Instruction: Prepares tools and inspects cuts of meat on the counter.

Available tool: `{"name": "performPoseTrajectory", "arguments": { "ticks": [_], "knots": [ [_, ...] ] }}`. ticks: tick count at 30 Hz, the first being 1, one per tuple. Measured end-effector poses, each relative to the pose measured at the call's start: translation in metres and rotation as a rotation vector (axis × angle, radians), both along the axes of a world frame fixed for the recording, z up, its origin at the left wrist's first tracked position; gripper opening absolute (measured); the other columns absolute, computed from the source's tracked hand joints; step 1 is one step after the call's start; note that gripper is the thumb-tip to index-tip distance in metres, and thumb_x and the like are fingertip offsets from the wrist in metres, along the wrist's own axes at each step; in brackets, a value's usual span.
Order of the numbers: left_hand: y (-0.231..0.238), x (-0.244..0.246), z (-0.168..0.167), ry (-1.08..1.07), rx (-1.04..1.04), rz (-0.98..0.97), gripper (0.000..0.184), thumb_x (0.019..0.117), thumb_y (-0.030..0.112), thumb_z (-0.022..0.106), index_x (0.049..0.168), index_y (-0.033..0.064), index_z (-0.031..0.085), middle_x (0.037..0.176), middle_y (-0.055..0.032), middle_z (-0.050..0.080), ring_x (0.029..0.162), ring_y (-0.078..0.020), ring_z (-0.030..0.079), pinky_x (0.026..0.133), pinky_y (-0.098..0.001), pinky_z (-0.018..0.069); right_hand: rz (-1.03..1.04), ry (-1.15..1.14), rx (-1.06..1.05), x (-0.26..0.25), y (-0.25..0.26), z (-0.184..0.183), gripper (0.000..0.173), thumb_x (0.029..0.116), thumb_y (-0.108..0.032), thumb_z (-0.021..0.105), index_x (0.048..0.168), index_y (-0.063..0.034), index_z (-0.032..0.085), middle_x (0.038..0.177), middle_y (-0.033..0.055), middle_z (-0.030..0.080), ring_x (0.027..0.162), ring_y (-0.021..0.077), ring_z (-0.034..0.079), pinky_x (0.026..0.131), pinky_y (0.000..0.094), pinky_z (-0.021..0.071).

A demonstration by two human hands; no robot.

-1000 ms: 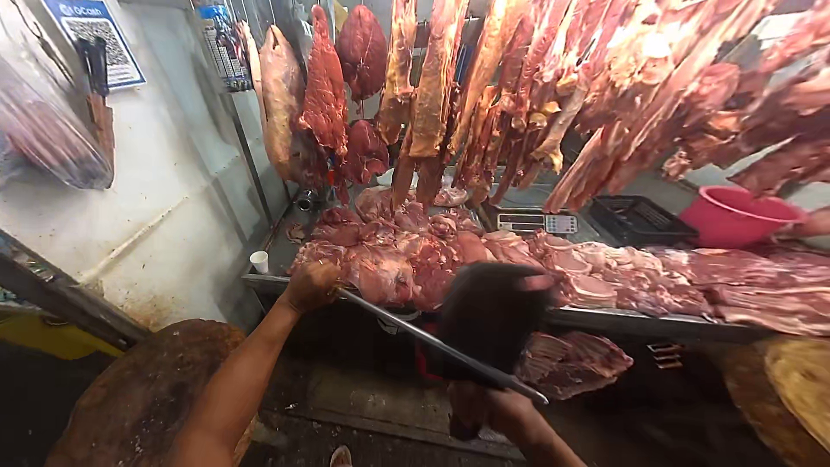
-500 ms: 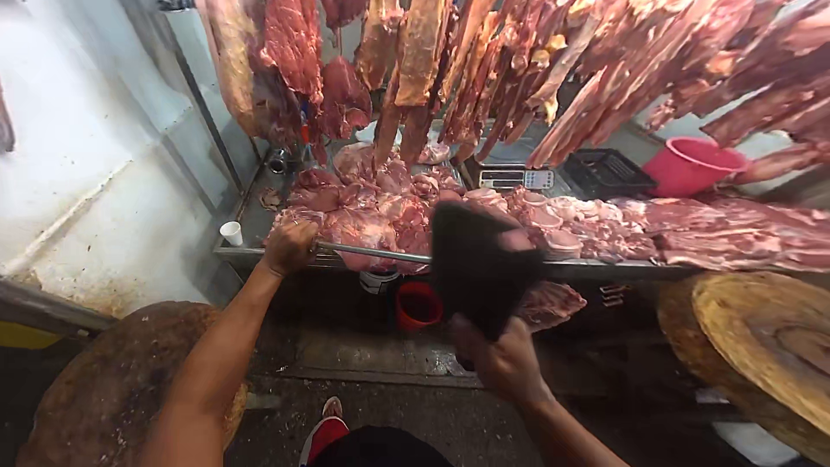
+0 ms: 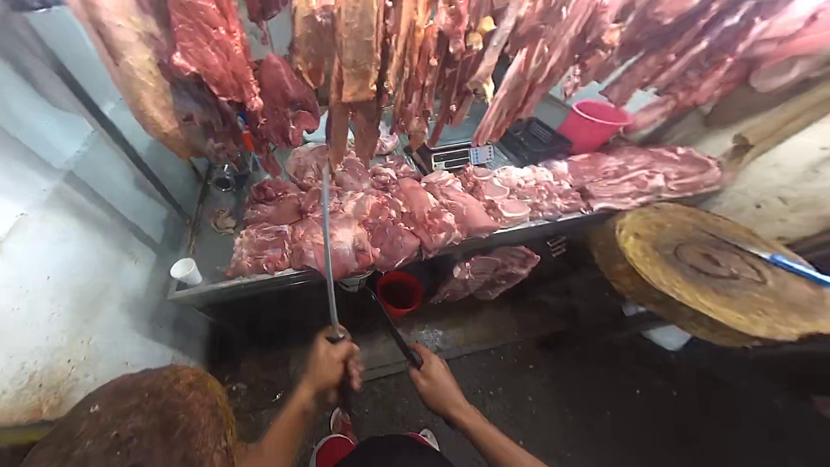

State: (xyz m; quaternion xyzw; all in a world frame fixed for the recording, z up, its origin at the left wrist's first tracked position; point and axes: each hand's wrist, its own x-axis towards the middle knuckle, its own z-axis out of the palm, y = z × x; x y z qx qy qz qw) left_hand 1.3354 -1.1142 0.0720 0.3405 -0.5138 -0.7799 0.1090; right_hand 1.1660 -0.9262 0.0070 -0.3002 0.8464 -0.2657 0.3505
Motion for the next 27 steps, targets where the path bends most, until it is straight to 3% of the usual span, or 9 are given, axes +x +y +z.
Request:
{"name": "performPoseTrajectory", "arguments": {
  "ticks": [3, 5, 8, 10, 13, 16, 20, 24, 27],
  "knots": [
    [0.052, -0.012, -0.004, 0.456, 1.028, -0.065, 0.017, 0.0969, 0.014, 0.042, 0.086, 0.0135, 0.055, 0.061, 0.0002, 0.054, 0.048, -0.0117, 0.058, 0.046, -0.0243, 0.0516, 0.024, 0.165, 0.013, -0.008, -0.033, 0.031, 0.047, 0.0991, -0.027, 0.055, 0.145, -0.0215, 0.055, 0.093, 0.0125, 0.073, 0.083, 0.0306, 0.072, 0.077, 0.0540, 0.0579],
    [0.066, -0.014, 0.008, 0.588, 1.279, -0.164, 0.012, 0.0938, 0.014, 0.049, 0.085, 0.0114, 0.058, 0.064, 0.0000, 0.057, 0.051, -0.0112, 0.060, 0.048, -0.0226, 0.0528, 0.126, 0.327, -0.069, -0.007, -0.040, 0.054, 0.052, 0.0960, -0.025, 0.058, 0.148, -0.0227, 0.053, 0.089, 0.0111, 0.074, 0.080, 0.0316, 0.073, 0.074, 0.0551, 0.0583],
    [0.080, -0.003, 0.037, 0.672, 1.278, -0.331, 0.007, 0.0929, 0.013, 0.054, 0.088, 0.0168, 0.057, 0.064, 0.0029, 0.056, 0.053, -0.0110, 0.060, 0.050, -0.0235, 0.0518, 0.298, 0.633, -0.579, -0.001, -0.041, 0.075, 0.061, 0.0792, -0.026, 0.073, 0.137, -0.0112, 0.062, 0.072, 0.0056, 0.072, 0.060, 0.0233, 0.071, 0.054, 0.0472, 0.0581],
    [0.081, 0.005, 0.054, 0.703, 1.224, -0.366, 0.007, 0.0942, 0.013, 0.058, 0.089, 0.0175, 0.059, 0.064, 0.0034, 0.056, 0.054, -0.0121, 0.061, 0.052, -0.0256, 0.0521, 0.369, 0.617, -0.793, -0.003, -0.050, 0.086, 0.060, 0.0827, -0.031, 0.074, 0.137, -0.0098, 0.059, 0.075, 0.0041, 0.072, 0.063, 0.0184, 0.071, 0.056, 0.0423, 0.0591],
    [0.083, 0.013, 0.064, 0.691, 1.150, -0.313, 0.006, 0.0924, 0.012, 0.055, 0.089, 0.0162, 0.057, 0.062, 0.0021, 0.055, 0.053, -0.0135, 0.061, 0.051, -0.0273, 0.0532, 0.267, 0.359, -0.537, -0.017, -0.064, 0.084, 0.047, 0.0944, -0.020, 0.062, 0.140, -0.0105, 0.057, 0.086, 0.0092, 0.073, 0.073, 0.0228, 0.071, 0.067, 0.0471, 0.0596],
    [0.088, 0.022, 0.055, 0.699, 1.170, -0.257, 0.004, 0.0929, 0.010, 0.056, 0.090, 0.0128, 0.058, 0.064, -0.0009, 0.057, 0.054, -0.0162, 0.063, 0.051, -0.0292, 0.0553, 0.077, 0.155, -0.122, -0.047, -0.058, 0.056, 0.042, 0.0986, -0.022, 0.053, 0.139, -0.0125, 0.060, 0.113, 0.0143, 0.072, 0.103, 0.0287, 0.070, 0.092, 0.0539, 0.0554],
    [0.102, 0.021, 0.053, 0.713, 1.246, -0.245, 0.004, 0.0921, 0.010, 0.057, 0.090, 0.0130, 0.059, 0.064, -0.0005, 0.057, 0.054, -0.0160, 0.063, 0.050, -0.0287, 0.0541, 0.211, 0.214, -0.181, -0.028, -0.030, 0.079, 0.048, 0.0973, -0.023, 0.058, 0.145, -0.0222, 0.056, 0.100, 0.0103, 0.074, 0.087, 0.0267, 0.072, 0.079, 0.0513, 0.0579],
    [0.110, 0.004, 0.067, 0.718, 1.255, -0.307, 0.003, 0.0928, 0.012, 0.059, 0.091, 0.0120, 0.062, 0.065, 0.0001, 0.059, 0.055, -0.0158, 0.063, 0.052, -0.0289, 0.0539, 0.426, 0.373, -0.649, -0.011, -0.026, 0.114, 0.068, 0.0787, -0.013, 0.076, 0.143, -0.0174, 0.056, 0.078, 0.0078, 0.071, 0.066, 0.0270, 0.071, 0.059, 0.0526, 0.0580],
    [0.109, -0.001, 0.065, 0.694, 1.214, -0.319, 0.003, 0.0928, 0.010, 0.057, 0.092, 0.0117, 0.060, 0.064, -0.0011, 0.058, 0.055, -0.0177, 0.064, 0.053, -0.0313, 0.0559, 0.344, 0.268, -0.526, -0.040, -0.030, 0.097, 0.052, 0.0901, -0.013, 0.066, 0.141, -0.0173, 0.058, 0.092, 0.0114, 0.073, 0.080, 0.0275, 0.072, 0.072, 0.0533, 0.0593]
  ]
}}
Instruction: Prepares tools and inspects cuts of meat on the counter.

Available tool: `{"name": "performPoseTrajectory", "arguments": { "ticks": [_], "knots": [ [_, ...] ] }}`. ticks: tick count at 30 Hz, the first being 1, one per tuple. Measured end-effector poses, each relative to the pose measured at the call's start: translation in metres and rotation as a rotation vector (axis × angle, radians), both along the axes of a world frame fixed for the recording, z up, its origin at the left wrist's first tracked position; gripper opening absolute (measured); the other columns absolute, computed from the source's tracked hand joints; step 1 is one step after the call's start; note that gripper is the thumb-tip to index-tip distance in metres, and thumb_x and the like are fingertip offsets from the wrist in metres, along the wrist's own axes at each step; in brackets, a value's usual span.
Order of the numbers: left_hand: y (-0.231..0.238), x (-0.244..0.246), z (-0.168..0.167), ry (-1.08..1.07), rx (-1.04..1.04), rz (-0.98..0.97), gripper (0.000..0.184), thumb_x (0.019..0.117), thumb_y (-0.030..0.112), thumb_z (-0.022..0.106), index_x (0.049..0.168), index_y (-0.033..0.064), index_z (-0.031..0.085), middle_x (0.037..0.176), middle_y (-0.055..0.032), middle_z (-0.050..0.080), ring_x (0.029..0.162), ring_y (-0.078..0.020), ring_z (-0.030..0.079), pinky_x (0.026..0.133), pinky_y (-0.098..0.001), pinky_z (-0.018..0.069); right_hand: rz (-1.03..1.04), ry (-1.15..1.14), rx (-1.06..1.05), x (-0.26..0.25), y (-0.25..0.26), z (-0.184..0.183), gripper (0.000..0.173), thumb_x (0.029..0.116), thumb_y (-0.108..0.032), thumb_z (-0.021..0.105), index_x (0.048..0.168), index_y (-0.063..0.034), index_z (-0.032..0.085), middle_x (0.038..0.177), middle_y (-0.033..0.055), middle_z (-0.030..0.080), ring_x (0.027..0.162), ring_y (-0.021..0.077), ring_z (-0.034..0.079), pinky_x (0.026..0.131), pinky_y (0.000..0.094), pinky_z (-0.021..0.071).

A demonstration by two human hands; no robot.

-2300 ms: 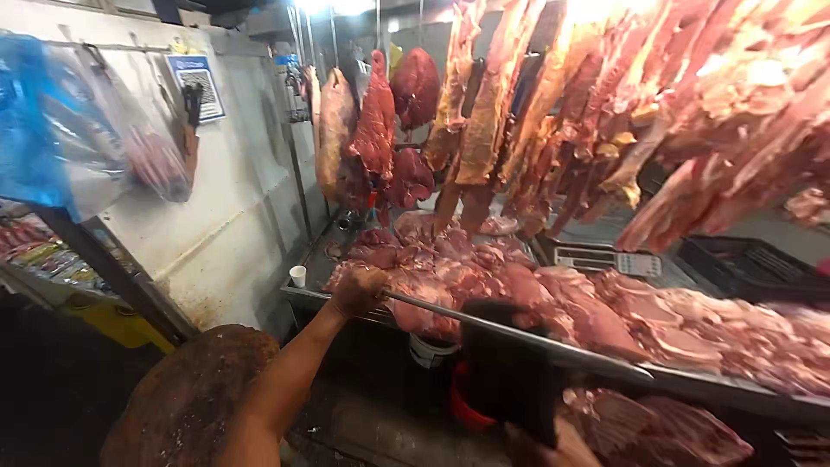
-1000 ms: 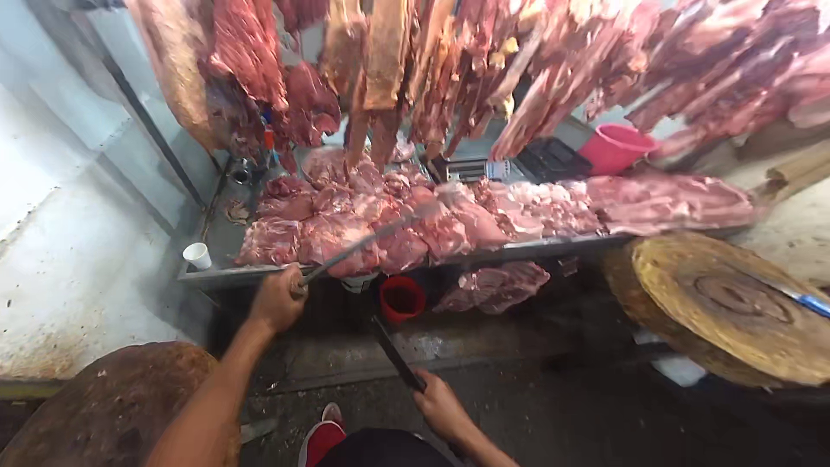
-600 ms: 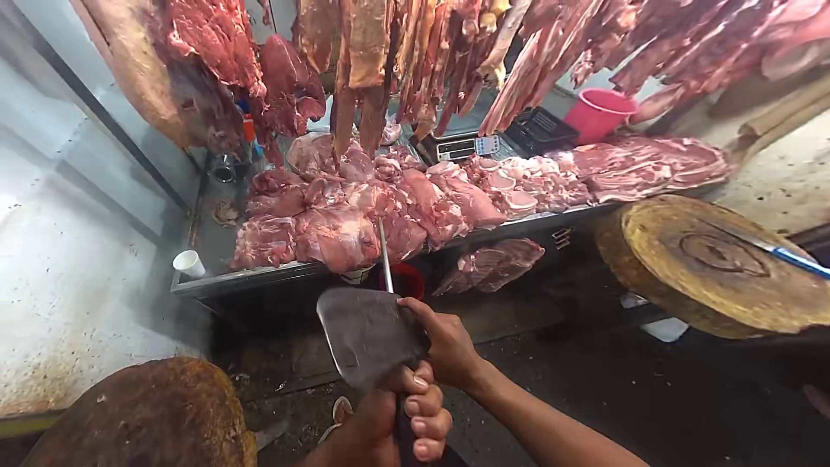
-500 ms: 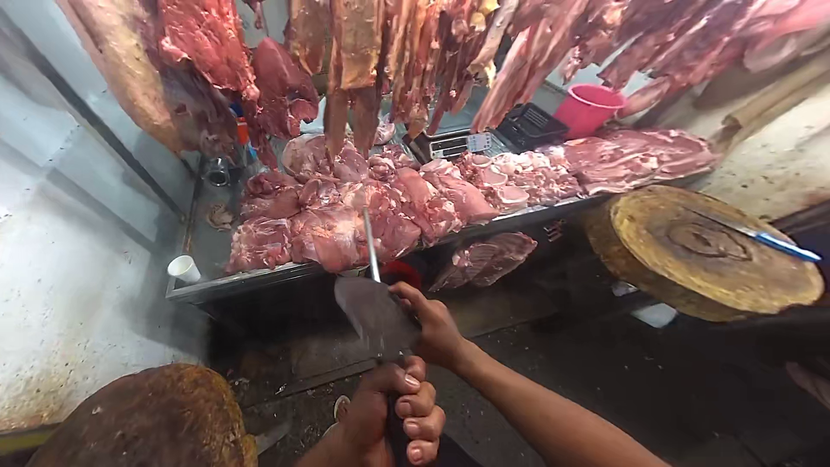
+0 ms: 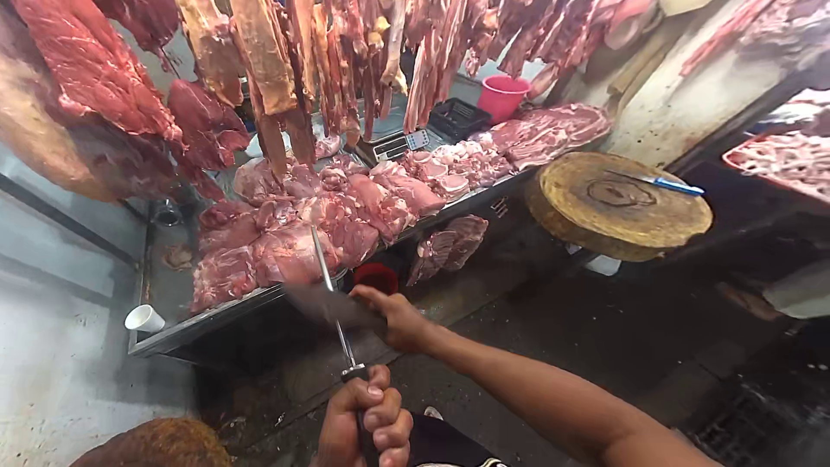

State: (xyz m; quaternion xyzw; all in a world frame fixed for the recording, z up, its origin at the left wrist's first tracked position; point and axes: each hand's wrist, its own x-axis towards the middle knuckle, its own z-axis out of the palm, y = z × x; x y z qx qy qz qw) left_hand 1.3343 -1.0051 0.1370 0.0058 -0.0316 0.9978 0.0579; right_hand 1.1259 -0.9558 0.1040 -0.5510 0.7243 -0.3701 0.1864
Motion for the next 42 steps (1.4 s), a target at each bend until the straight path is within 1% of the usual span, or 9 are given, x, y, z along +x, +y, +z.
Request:
{"name": "performPoseTrajectory", "arguments": {
  "ticks": [4, 8, 10, 15, 19, 22, 29, 35, 42],
  "knots": [
    [-0.012, -0.001, -0.045, -0.216, -0.275, 0.123, 0.007, 0.0929, 0.009, 0.051, 0.092, 0.0134, 0.056, 0.062, -0.0017, 0.055, 0.051, -0.0165, 0.061, 0.048, -0.0299, 0.0545, -0.302, -0.186, 0.420, -0.042, 0.037, -0.068, 0.031, 0.0970, -0.025, 0.055, 0.121, -0.0108, 0.069, 0.103, 0.0145, 0.071, 0.095, 0.0307, 0.069, 0.085, 0.0584, 0.0552],
    [-0.037, -0.018, -0.151, -0.917, -1.285, 0.444, 0.013, 0.0948, 0.001, 0.056, 0.108, -0.0014, 0.055, 0.059, -0.0085, 0.057, 0.044, -0.0183, 0.058, 0.042, -0.0343, 0.0526, -0.170, -0.187, 0.524, -0.027, 0.081, -0.053, 0.044, 0.0970, -0.023, 0.056, 0.140, -0.0207, 0.062, 0.101, 0.0110, 0.072, 0.085, 0.0255, 0.068, 0.079, 0.0510, 0.0555],
    [-0.067, -0.020, -0.201, -1.128, -1.832, 0.516, 0.024, 0.0884, 0.008, 0.067, 0.111, -0.0020, 0.065, 0.074, -0.0106, 0.065, 0.062, -0.0214, 0.064, 0.061, -0.0429, 0.0563, -0.041, -0.232, 0.515, -0.019, 0.079, -0.026, 0.043, 0.0980, -0.023, 0.057, 0.141, -0.0212, 0.060, 0.095, 0.0085, 0.069, 0.075, 0.0214, 0.064, 0.074, 0.0462, 0.0543],
    [-0.153, -0.016, -0.188, -0.749, -2.643, 1.046, 0.015, 0.0810, 0.014, 0.068, 0.083, -0.0008, 0.065, 0.069, -0.0120, 0.065, 0.064, -0.0257, 0.067, 0.061, -0.0444, 0.0575, 0.028, -0.392, 0.304, 0.000, 0.067, 0.074, 0.028, 0.0974, -0.023, 0.058, 0.123, -0.0169, 0.067, 0.078, 0.0017, 0.063, 0.057, 0.0141, 0.059, 0.054, 0.0376, 0.0537],
    [-0.207, -0.048, -0.122, -0.412, -2.706, 1.500, 0.019, 0.0857, 0.018, 0.065, 0.076, 0.0009, 0.064, 0.072, -0.0134, 0.068, 0.067, -0.0246, 0.069, 0.064, -0.0395, 0.0588, -0.043, -0.129, -0.235, 0.003, 0.065, 0.134, 0.027, 0.1022, -0.032, 0.054, 0.126, -0.0238, 0.064, 0.073, -0.0107, 0.061, 0.056, 0.0002, 0.057, 0.050, 0.0228, 0.0526],
    [-0.230, -0.057, -0.087, -0.315, -2.731, 1.642, 0.021, 0.0881, 0.019, 0.062, 0.077, 0.0006, 0.064, 0.076, -0.0131, 0.068, 0.069, -0.0252, 0.069, 0.062, -0.0407, 0.0577, -0.098, -0.081, -0.410, 0.013, 0.052, 0.099, 0.037, 0.1035, -0.027, 0.057, 0.138, -0.0135, 0.059, 0.073, -0.0041, 0.063, 0.060, 0.0032, 0.059, 0.055, 0.0248, 0.0547],
    [-0.271, -0.008, -0.070, -0.352, -2.901, 1.521, 0.019, 0.0837, 0.019, 0.063, 0.082, 0.0003, 0.065, 0.079, -0.0141, 0.069, 0.073, -0.0281, 0.070, 0.065, -0.0451, 0.0580, -0.075, -0.312, 0.733, 0.033, 0.079, -0.073, 0.029, 0.0988, -0.021, 0.059, 0.123, -0.0091, 0.068, 0.090, 0.0156, 0.069, 0.077, 0.0310, 0.067, 0.074, 0.0554, 0.0551],
    [-0.275, -0.006, -0.070, -0.330, -2.771, 1.598, 0.019, 0.0821, 0.020, 0.063, 0.084, 0.0008, 0.065, 0.079, -0.0135, 0.069, 0.072, -0.0240, 0.069, 0.067, -0.0399, 0.0571, 0.140, -0.645, 0.149, 0.019, 0.042, 0.025, 0.018, 0.0948, -0.025, 0.061, 0.108, -0.0149, 0.067, 0.066, 0.0008, 0.057, 0.050, 0.0138, 0.055, 0.048, 0.0346, 0.0495],
    [-0.275, -0.023, -0.035, -0.117, -2.768, 1.597, 0.024, 0.0861, 0.025, 0.062, 0.078, 0.0027, 0.062, 0.075, -0.0130, 0.067, 0.071, -0.0241, 0.068, 0.065, -0.0400, 0.0557, 0.685, -1.002, -0.408, 0.004, 0.015, 0.066, 0.021, 0.1022, -0.029, 0.060, 0.084, -0.0187, 0.063, 0.062, -0.0096, 0.055, 0.056, 0.0047, 0.056, 0.059, 0.0276, 0.0506]
  ]
}}
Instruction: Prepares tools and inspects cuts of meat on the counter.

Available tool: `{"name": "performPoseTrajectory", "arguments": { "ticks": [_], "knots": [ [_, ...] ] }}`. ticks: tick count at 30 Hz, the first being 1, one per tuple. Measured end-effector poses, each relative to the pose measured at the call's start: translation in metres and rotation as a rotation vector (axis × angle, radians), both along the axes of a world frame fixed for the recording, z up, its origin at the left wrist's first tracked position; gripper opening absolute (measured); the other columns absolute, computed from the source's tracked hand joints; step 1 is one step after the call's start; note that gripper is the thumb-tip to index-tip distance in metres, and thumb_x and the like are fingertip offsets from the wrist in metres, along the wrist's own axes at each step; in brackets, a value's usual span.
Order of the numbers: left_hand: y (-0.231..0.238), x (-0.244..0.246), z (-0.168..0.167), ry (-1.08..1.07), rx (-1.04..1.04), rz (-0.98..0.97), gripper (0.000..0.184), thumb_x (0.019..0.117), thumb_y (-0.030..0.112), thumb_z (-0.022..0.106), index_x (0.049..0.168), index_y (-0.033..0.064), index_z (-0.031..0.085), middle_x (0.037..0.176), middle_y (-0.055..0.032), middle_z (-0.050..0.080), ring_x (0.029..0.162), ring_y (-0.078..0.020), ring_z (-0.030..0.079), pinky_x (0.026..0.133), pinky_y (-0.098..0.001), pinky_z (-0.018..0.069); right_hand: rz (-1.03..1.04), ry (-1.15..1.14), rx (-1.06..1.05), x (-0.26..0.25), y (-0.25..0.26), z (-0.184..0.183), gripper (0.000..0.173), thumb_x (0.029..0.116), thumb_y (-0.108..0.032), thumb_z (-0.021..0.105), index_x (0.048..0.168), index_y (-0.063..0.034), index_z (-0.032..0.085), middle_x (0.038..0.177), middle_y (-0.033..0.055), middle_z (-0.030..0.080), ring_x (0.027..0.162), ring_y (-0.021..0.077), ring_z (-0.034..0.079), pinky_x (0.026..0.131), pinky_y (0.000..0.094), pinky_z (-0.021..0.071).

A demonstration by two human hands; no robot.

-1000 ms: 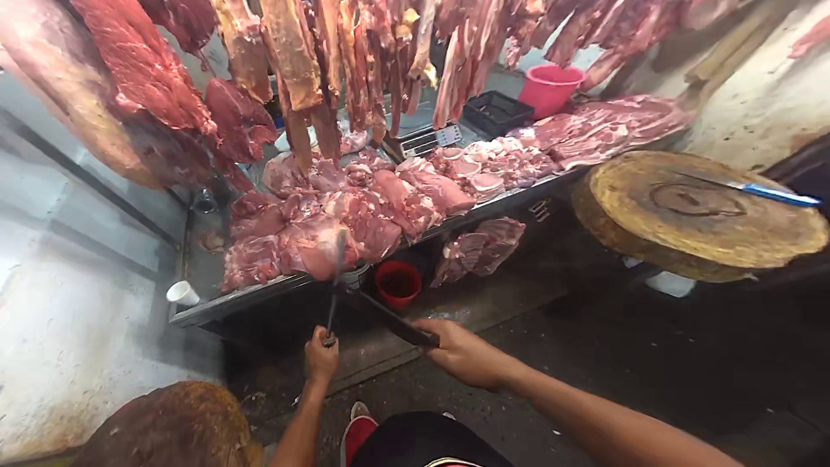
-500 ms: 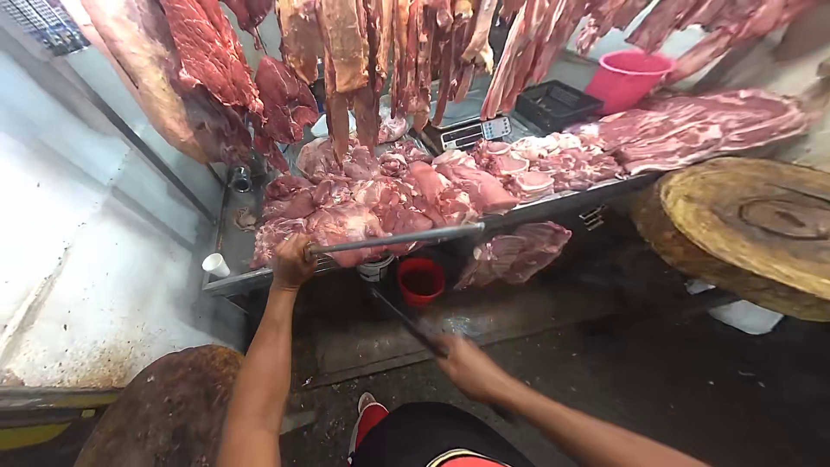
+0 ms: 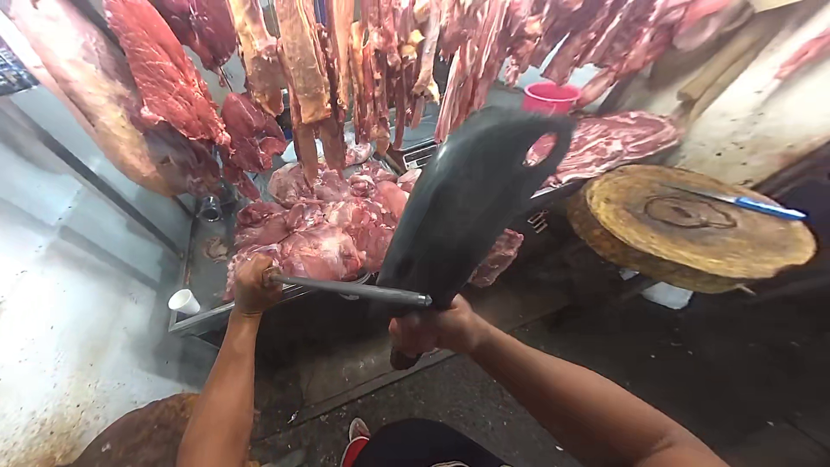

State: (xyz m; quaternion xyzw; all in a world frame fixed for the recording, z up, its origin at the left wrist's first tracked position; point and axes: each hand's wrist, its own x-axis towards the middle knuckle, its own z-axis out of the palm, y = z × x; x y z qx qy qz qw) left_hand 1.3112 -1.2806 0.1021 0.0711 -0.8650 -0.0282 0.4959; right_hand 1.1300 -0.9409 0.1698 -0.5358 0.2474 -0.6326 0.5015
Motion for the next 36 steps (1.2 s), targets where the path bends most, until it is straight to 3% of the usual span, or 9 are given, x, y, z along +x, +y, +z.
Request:
{"name": "performPoseTrajectory", "arguments": {
  "ticks": [2, 5, 11, 16, 20, 25, 27, 30, 36],
  "knots": [
    [-0.003, 0.000, 0.004, -0.023, -0.006, -0.018, 0.026, 0.0862, 0.027, 0.063, 0.078, 0.0025, 0.061, 0.074, -0.0129, 0.066, 0.070, -0.0243, 0.067, 0.064, -0.0405, 0.0547, -0.134, 0.343, 0.226, -0.006, 0.002, -0.037, 0.013, 0.1000, -0.022, 0.059, 0.093, -0.0115, 0.063, 0.064, -0.0010, 0.055, 0.055, 0.0097, 0.056, 0.055, 0.0301, 0.0503],
    [-0.001, 0.012, 0.009, -0.103, -0.075, 0.014, 0.029, 0.0873, 0.027, 0.063, 0.081, -0.0012, 0.064, 0.078, -0.0165, 0.068, 0.072, -0.0292, 0.069, 0.065, -0.0446, 0.0565, -0.236, 0.953, 0.664, 0.000, 0.015, -0.107, 0.035, 0.0959, -0.016, 0.062, 0.130, -0.0110, 0.067, 0.104, 0.0137, 0.072, 0.094, 0.0274, 0.070, 0.086, 0.0536, 0.0565],
    [-0.011, 0.029, 0.005, -0.197, -0.082, 0.111, 0.031, 0.0891, 0.025, 0.058, 0.081, -0.0044, 0.063, 0.075, -0.0191, 0.066, 0.070, -0.0357, 0.069, 0.061, -0.0507, 0.0558, -0.564, 0.905, 0.350, 0.017, 0.033, -0.038, 0.039, 0.0963, -0.017, 0.063, 0.135, -0.0151, 0.064, 0.090, 0.0040, 0.071, 0.073, 0.0122, 0.066, 0.069, 0.0358, 0.0582],
    [-0.008, 0.014, 0.022, -0.161, -0.091, 0.109, 0.025, 0.0900, 0.020, 0.059, 0.086, -0.0036, 0.065, 0.082, -0.0188, 0.069, 0.077, -0.0344, 0.071, 0.067, -0.0491, 0.0569, -1.019, 0.439, -0.042, 0.023, 0.003, -0.004, 0.021, 0.1037, -0.026, 0.059, 0.094, -0.0080, 0.064, 0.065, -0.0021, 0.057, 0.055, 0.0112, 0.057, 0.052, 0.0340, 0.0533],
    [-0.008, 0.018, 0.011, -0.238, -0.043, 0.155, 0.022, 0.0905, 0.021, 0.061, 0.084, 0.0003, 0.062, 0.078, -0.0168, 0.066, 0.072, -0.0344, 0.069, 0.063, -0.0507, 0.0556, -0.696, 1.011, 0.651, 0.019, 0.006, -0.086, 0.038, 0.0983, -0.020, 0.058, 0.135, -0.0126, 0.064, 0.094, 0.0101, 0.072, 0.082, 0.0223, 0.070, 0.077, 0.0468, 0.0590],
    [0.066, 0.043, -0.034, -0.623, 0.979, 0.140, 0.024, 0.0895, 0.018, 0.068, 0.109, 0.0043, 0.067, 0.089, -0.0076, 0.069, 0.082, -0.0198, 0.068, 0.077, -0.0422, 0.0577, -0.496, 0.962, 1.215, 0.040, 0.040, -0.191, 0.036, 0.0968, -0.019, 0.061, 0.131, -0.0102, 0.066, 0.098, 0.0174, 0.072, 0.086, 0.0333, 0.070, 0.080, 0.0577, 0.0568],
    [0.137, 0.045, -0.056, -0.447, 1.701, -0.112, 0.024, 0.0940, 0.002, 0.060, 0.118, -0.0005, 0.058, 0.072, -0.0072, 0.062, 0.057, -0.0155, 0.064, 0.054, -0.0311, 0.0576, -0.568, 0.914, 1.239, 0.053, 0.037, -0.189, 0.039, 0.0961, -0.018, 0.061, 0.134, -0.0136, 0.064, 0.096, 0.0152, 0.072, 0.084, 0.0317, 0.070, 0.078, 0.0574, 0.0566],
    [0.206, 0.037, -0.063, 0.100, 2.614, -0.810, 0.013, 0.0965, 0.008, 0.037, 0.092, 0.0150, 0.048, 0.059, 0.0005, 0.050, 0.046, -0.0124, 0.055, 0.044, -0.0263, 0.0499, -0.656, 0.962, 1.153, 0.052, -0.007, -0.167, 0.046, 0.0986, -0.020, 0.056, 0.144, -0.0156, 0.057, 0.091, 0.0147, 0.072, 0.079, 0.0308, 0.070, 0.075, 0.0545, 0.0568],
    [0.230, 0.025, -0.025, 0.269, 2.918, -1.499, 0.006, 0.0914, 0.014, 0.054, 0.087, 0.0157, 0.057, 0.065, 0.0023, 0.056, 0.053, -0.0114, 0.059, 0.050, -0.0238, 0.0514, -0.782, 1.067, 0.619, 0.054, -0.043, -0.121, 0.066, 0.0812, -0.019, 0.070, 0.145, -0.0131, 0.057, 0.078, 0.0082, 0.072, 0.064, 0.0267, 0.069, 0.060, 0.0516, 0.0575]
  ]
}}
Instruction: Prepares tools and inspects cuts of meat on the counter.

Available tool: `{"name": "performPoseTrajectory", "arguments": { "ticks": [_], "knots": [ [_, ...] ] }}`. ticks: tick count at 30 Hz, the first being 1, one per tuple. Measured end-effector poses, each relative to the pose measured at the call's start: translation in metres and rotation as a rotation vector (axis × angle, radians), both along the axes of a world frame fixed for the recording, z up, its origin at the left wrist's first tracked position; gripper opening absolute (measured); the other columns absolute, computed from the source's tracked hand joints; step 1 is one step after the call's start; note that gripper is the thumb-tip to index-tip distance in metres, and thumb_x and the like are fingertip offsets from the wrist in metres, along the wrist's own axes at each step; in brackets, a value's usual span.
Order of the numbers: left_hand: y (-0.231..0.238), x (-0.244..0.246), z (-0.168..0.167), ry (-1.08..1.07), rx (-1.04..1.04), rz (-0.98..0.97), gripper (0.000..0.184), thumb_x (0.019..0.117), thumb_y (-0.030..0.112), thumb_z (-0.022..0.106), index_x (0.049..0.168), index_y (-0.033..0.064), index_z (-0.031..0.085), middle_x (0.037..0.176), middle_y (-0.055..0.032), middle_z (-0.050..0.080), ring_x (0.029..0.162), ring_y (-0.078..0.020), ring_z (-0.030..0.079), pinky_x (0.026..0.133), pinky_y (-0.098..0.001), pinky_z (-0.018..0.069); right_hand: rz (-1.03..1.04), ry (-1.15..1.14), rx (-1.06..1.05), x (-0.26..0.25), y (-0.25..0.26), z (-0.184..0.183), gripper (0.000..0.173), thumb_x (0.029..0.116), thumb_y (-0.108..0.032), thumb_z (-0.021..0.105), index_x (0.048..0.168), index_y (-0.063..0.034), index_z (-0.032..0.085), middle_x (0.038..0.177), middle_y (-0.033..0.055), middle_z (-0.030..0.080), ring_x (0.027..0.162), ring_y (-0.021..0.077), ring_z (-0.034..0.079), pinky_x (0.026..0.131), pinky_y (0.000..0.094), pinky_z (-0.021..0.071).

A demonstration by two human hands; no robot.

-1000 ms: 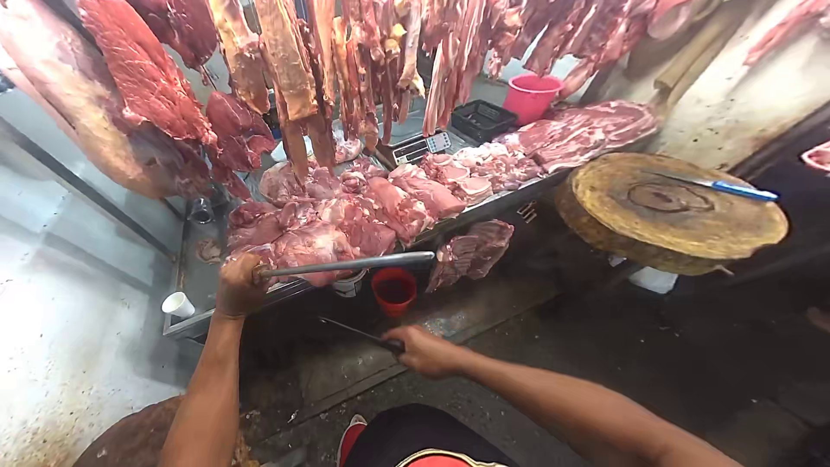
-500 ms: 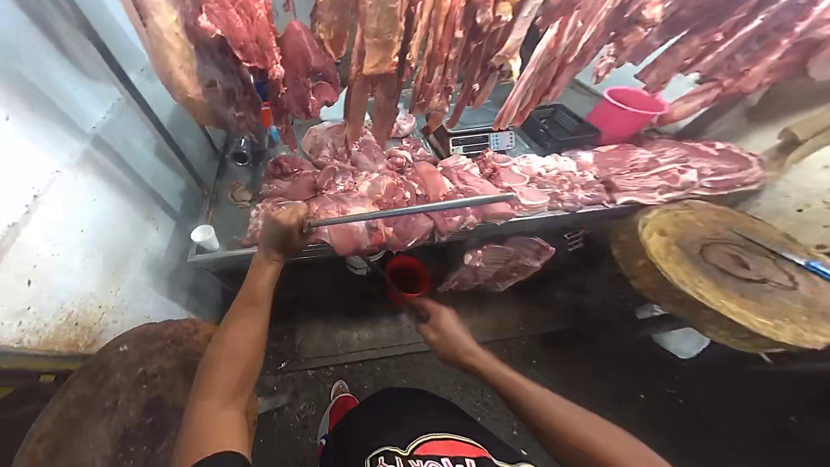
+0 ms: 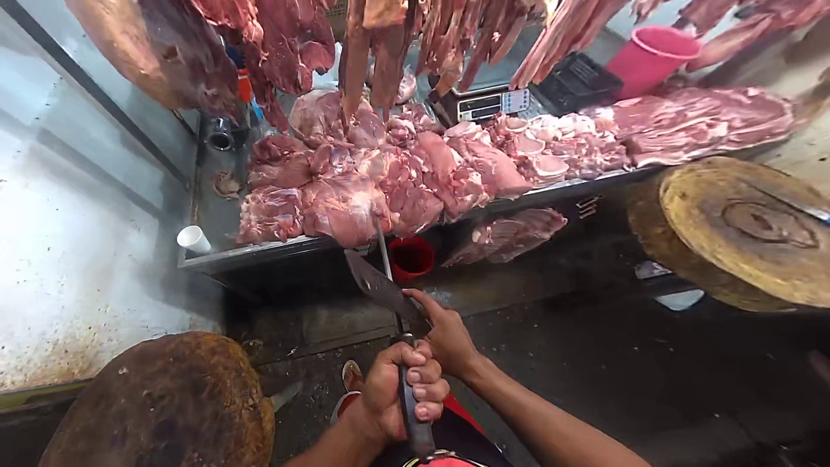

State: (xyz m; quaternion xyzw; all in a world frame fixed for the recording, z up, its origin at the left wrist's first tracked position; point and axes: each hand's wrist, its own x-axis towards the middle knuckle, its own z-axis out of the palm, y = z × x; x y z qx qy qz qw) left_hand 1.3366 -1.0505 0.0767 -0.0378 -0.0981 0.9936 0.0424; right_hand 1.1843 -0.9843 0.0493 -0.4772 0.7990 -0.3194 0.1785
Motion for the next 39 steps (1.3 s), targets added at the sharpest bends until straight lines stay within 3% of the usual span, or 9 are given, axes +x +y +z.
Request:
{"name": "performPoseTrajectory", "arguments": {
  "ticks": [2, 6, 11, 17, 22, 29, 31, 34, 39],
  "knots": [
    [-0.005, -0.002, 0.011, 0.010, -0.072, 0.019, 0.006, 0.0913, 0.013, 0.054, 0.087, 0.0168, 0.056, 0.064, 0.0020, 0.055, 0.053, -0.0125, 0.060, 0.051, -0.0253, 0.0521, 0.056, -0.036, -0.057, -0.013, -0.010, 0.000, 0.064, 0.0830, -0.018, 0.070, 0.145, -0.0125, 0.056, 0.085, 0.0088, 0.074, 0.071, 0.0260, 0.072, 0.064, 0.0506, 0.0596],
    [-0.021, -0.010, 0.011, -0.101, -0.233, 0.141, 0.009, 0.0920, 0.010, 0.050, 0.087, 0.0162, 0.055, 0.062, 0.0001, 0.055, 0.052, -0.0148, 0.061, 0.051, -0.0288, 0.0540, -0.092, -0.279, 0.311, -0.064, -0.024, -0.031, 0.039, 0.0996, -0.023, 0.054, 0.137, -0.0145, 0.063, 0.109, 0.0130, 0.072, 0.099, 0.0280, 0.070, 0.089, 0.0539, 0.0557],
    [-0.040, -0.006, -0.032, -0.634, -0.538, 0.256, 0.010, 0.0978, 0.009, 0.041, 0.095, 0.0129, 0.049, 0.060, -0.0010, 0.052, 0.047, -0.0137, 0.057, 0.045, -0.0284, 0.0525, -0.217, -0.441, 0.440, -0.089, 0.054, -0.089, 0.040, 0.0969, -0.020, 0.059, 0.135, -0.0117, 0.062, 0.089, 0.0142, 0.068, 0.071, 0.0277, 0.066, 0.068, 0.0531, 0.0563],
    [-0.121, -0.011, -0.114, -1.310, -0.785, 0.403, 0.012, 0.1025, 0.009, 0.048, 0.091, 0.0054, 0.050, 0.057, -0.0024, 0.048, 0.043, -0.0147, 0.051, 0.041, -0.0302, 0.0506, -0.255, -0.513, 0.625, -0.120, 0.073, -0.141, 0.034, 0.0988, -0.022, 0.060, 0.129, -0.0073, 0.065, 0.086, 0.0162, 0.068, 0.069, 0.0302, 0.065, 0.066, 0.0544, 0.0560],
    [-0.237, 0.020, -0.168, -1.606, -0.872, 0.382, 0.008, 0.0981, 0.010, 0.056, 0.100, 0.0037, 0.054, 0.060, -0.0033, 0.051, 0.043, -0.0155, 0.053, 0.042, -0.0326, 0.0526, -0.210, -0.498, 1.012, -0.151, 0.076, -0.201, 0.030, 0.0998, -0.028, 0.061, 0.113, -0.0022, 0.067, 0.087, 0.0185, 0.067, 0.071, 0.0308, 0.066, 0.067, 0.0534, 0.0559],
    [-0.414, 0.025, -0.177, -1.749, -1.126, 0.300, 0.015, 0.1013, 0.018, 0.057, 0.105, 0.0041, 0.055, 0.062, -0.0027, 0.052, 0.044, -0.0146, 0.052, 0.044, -0.0339, 0.0526, -0.469, -0.594, 1.352, -0.143, 0.112, -0.228, 0.034, 0.1048, -0.030, 0.053, 0.110, 0.0009, 0.065, 0.087, 0.0149, 0.064, 0.069, 0.0232, 0.062, 0.065, 0.0436, 0.0542],
    [-0.453, 0.028, -0.176, -1.801, -1.268, 0.176, 0.032, 0.1023, 0.029, 0.061, 0.120, 0.0022, 0.059, 0.080, -0.0088, 0.059, 0.057, -0.0180, 0.057, 0.054, -0.0386, 0.0543, -0.566, -0.640, 1.401, -0.136, 0.111, -0.206, 0.034, 0.1054, -0.029, 0.052, 0.114, 0.0017, 0.065, 0.093, 0.0176, 0.066, 0.075, 0.0252, 0.064, 0.070, 0.0456, 0.0549],
    [-0.502, 0.037, -0.179, -1.926, -1.591, -0.134, 0.049, 0.0949, 0.035, 0.069, 0.124, -0.0041, 0.065, 0.117, -0.0262, 0.067, 0.103, -0.0384, 0.066, 0.088, -0.0599, 0.0539, -0.720, -0.718, 1.383, -0.131, 0.104, -0.182, 0.034, 0.1051, -0.028, 0.051, 0.114, 0.0018, 0.065, 0.093, 0.0176, 0.065, 0.075, 0.0252, 0.063, 0.070, 0.0454, 0.0546],
    [-0.525, 0.034, -0.174, -1.892, -1.982, -0.669, 0.050, 0.1003, 0.038, 0.061, 0.123, -0.0066, 0.066, 0.130, -0.0336, 0.062, 0.127, -0.0485, 0.057, 0.104, -0.0667, 0.0448, -0.855, -0.846, 1.269, -0.106, 0.084, -0.168, 0.034, 0.1047, -0.028, 0.051, 0.110, 0.0023, 0.065, 0.092, 0.0181, 0.064, 0.074, 0.0260, 0.062, 0.070, 0.0469, 0.0533]
  ]
}}
